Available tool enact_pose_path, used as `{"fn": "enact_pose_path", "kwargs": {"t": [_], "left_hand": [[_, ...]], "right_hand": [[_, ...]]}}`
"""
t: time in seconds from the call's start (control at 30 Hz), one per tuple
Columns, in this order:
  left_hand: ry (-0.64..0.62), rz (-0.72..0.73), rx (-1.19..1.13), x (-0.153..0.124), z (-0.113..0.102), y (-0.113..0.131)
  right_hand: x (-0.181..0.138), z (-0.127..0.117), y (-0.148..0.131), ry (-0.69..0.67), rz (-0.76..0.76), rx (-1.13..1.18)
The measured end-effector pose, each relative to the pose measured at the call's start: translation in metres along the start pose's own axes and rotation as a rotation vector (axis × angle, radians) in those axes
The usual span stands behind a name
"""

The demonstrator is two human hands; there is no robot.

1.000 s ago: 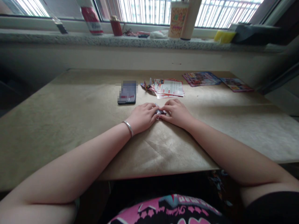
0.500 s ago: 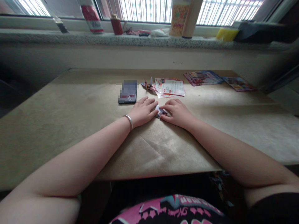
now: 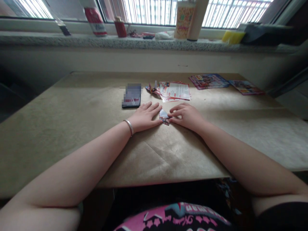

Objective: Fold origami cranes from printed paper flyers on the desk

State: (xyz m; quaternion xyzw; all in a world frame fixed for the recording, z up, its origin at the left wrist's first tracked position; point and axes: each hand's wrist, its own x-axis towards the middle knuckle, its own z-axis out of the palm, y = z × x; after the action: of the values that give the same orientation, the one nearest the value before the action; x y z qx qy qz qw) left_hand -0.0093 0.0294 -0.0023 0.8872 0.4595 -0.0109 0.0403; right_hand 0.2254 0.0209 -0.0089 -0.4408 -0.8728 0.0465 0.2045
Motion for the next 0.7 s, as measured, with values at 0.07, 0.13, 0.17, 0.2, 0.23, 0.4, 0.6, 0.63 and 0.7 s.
{"fn": "enact_pose_path", "kwargs": {"t": [0.07,0.13,0.17,0.2,0.23,0.4,0.6,0.63,0.7], "left_hand": [[0.009,0.006,-0.003,0.0,0.001,-0.001],[0.024,0.016,-0.004,0.0,0.003,-0.001],[0.036,0.02,-0.005,0.0,0.004,-0.002],[0.049,0.024,-0.007,0.0,0.005,-0.002],[0.065,0.027,-0.008,-0.001,0.006,-0.002],[0.138,0.044,-0.042,-0.003,0.008,-0.003],[0.175,0.099,-0.119,-0.004,0.009,-0.004],[0.187,0.112,-0.129,-0.004,0.009,-0.004],[0.198,0.139,-0.133,-0.004,0.008,-0.004]], "right_hand": [[-0.001,-0.002,0.002,0.003,0.004,0.009],[-0.002,-0.004,0.004,-0.006,-0.005,0.013],[-0.003,-0.005,0.005,-0.011,-0.012,0.013],[-0.004,-0.006,0.005,-0.013,-0.014,0.011],[-0.005,-0.007,0.005,-0.011,-0.012,0.011],[-0.006,-0.006,0.001,0.035,0.071,0.04],[-0.003,-0.004,-0.009,0.07,0.125,0.102],[-0.003,-0.003,-0.012,0.063,0.115,0.099],[-0.004,-0.003,-0.016,0.023,0.07,0.067]]}}
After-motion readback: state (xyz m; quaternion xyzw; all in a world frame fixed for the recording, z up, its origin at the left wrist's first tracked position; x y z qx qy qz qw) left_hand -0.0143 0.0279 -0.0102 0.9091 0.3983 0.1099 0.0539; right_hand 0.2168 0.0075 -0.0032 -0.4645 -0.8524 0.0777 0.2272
